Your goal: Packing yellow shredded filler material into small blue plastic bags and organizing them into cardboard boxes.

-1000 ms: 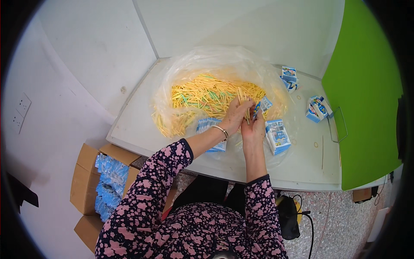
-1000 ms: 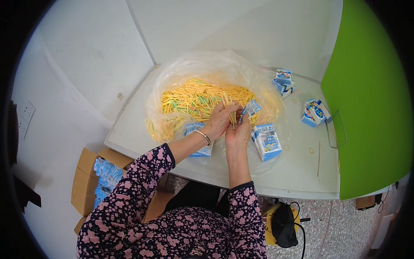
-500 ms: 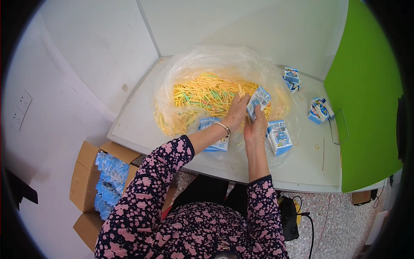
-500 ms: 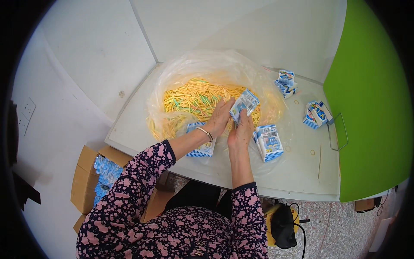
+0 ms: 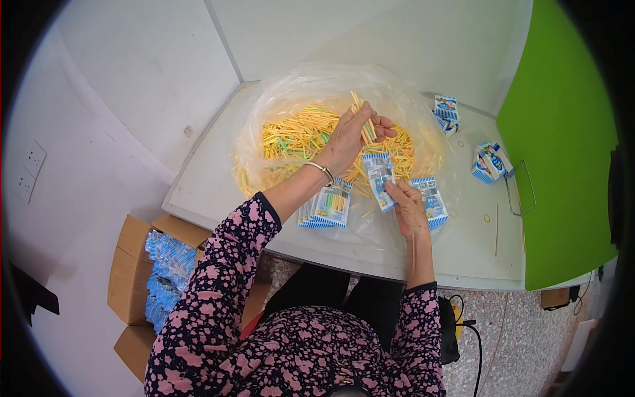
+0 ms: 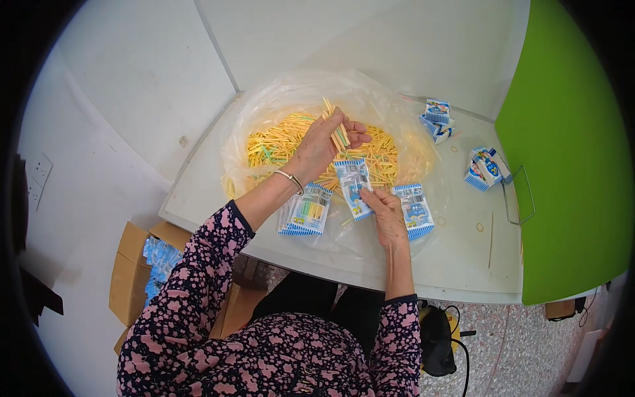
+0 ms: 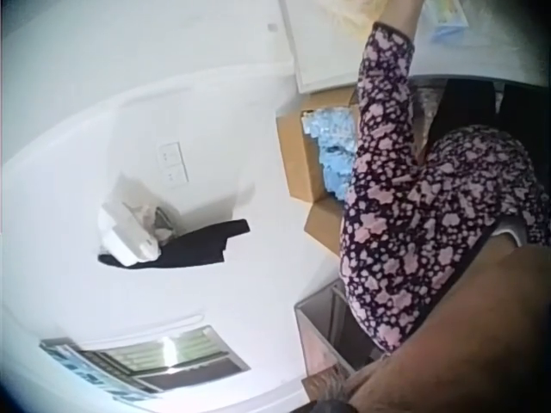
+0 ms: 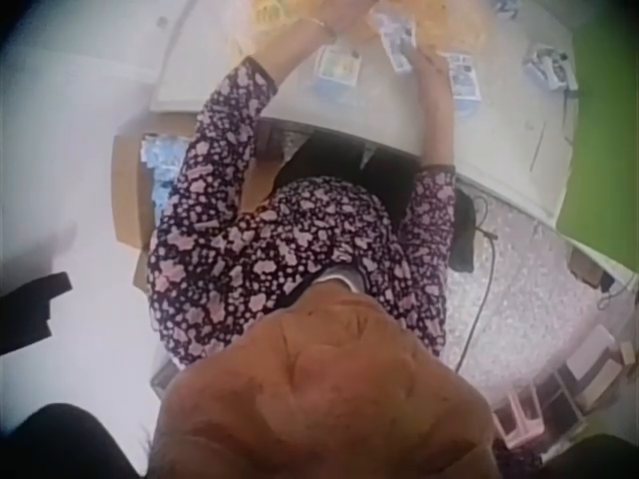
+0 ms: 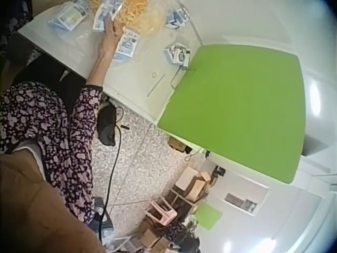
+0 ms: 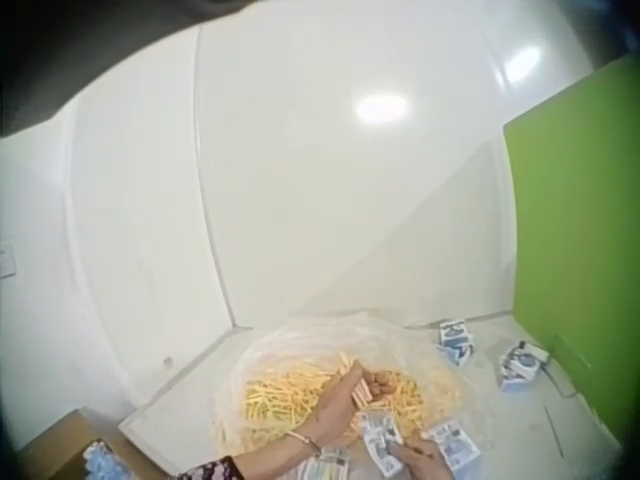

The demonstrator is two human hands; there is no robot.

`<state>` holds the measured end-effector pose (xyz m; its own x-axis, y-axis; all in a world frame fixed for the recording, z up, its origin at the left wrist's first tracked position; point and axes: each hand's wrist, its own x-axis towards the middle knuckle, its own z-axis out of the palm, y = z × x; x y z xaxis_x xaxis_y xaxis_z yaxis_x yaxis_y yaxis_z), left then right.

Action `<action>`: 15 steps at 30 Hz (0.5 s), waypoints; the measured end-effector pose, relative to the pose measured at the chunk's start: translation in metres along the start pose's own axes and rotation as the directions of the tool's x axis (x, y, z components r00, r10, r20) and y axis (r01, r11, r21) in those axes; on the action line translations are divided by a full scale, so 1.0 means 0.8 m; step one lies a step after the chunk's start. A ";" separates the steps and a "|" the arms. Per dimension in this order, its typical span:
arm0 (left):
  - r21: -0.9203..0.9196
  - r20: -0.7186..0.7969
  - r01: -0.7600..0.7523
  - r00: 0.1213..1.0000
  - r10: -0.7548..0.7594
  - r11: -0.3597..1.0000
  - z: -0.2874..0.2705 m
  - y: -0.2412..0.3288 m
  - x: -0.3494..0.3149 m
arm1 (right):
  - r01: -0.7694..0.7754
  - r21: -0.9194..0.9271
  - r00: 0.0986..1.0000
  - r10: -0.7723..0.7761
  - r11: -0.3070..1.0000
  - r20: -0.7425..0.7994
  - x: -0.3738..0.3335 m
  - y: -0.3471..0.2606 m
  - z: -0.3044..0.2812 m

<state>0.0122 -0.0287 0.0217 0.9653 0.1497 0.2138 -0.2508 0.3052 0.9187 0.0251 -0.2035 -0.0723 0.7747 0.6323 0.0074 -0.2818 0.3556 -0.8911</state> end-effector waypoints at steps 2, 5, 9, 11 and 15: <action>0.014 0.013 -0.004 1.000 0.004 1.000 0.000 -0.002 -0.002 | -0.014 0.034 1.000 0.014 0.999 0.018 -0.004 -0.002 0.000; 0.005 0.043 0.022 0.999 -0.022 1.000 0.007 -0.006 -0.011 | 0.000 0.017 0.998 -0.001 1.000 0.058 -0.006 -0.002 -0.002; 0.174 0.108 0.020 0.993 -0.039 0.985 0.013 -0.012 -0.024 | -0.003 0.027 0.999 0.002 1.000 0.048 -0.006 -0.001 -0.005; 0.250 0.134 -0.025 0.991 -0.009 0.968 0.013 -0.016 -0.028 | 0.002 0.020 0.998 -0.003 1.000 0.056 -0.008 -0.001 -0.004; 0.348 0.132 -0.093 0.990 0.049 0.933 0.018 -0.011 -0.036 | 0.003 0.000 0.999 -0.003 1.000 0.044 -0.009 0.001 -0.001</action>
<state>-0.0119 -0.0491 0.0121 0.9529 0.0390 0.3007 -0.2984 -0.0566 0.9528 0.0201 -0.2082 -0.0733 0.7496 0.6612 0.0305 -0.2792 0.3576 -0.8912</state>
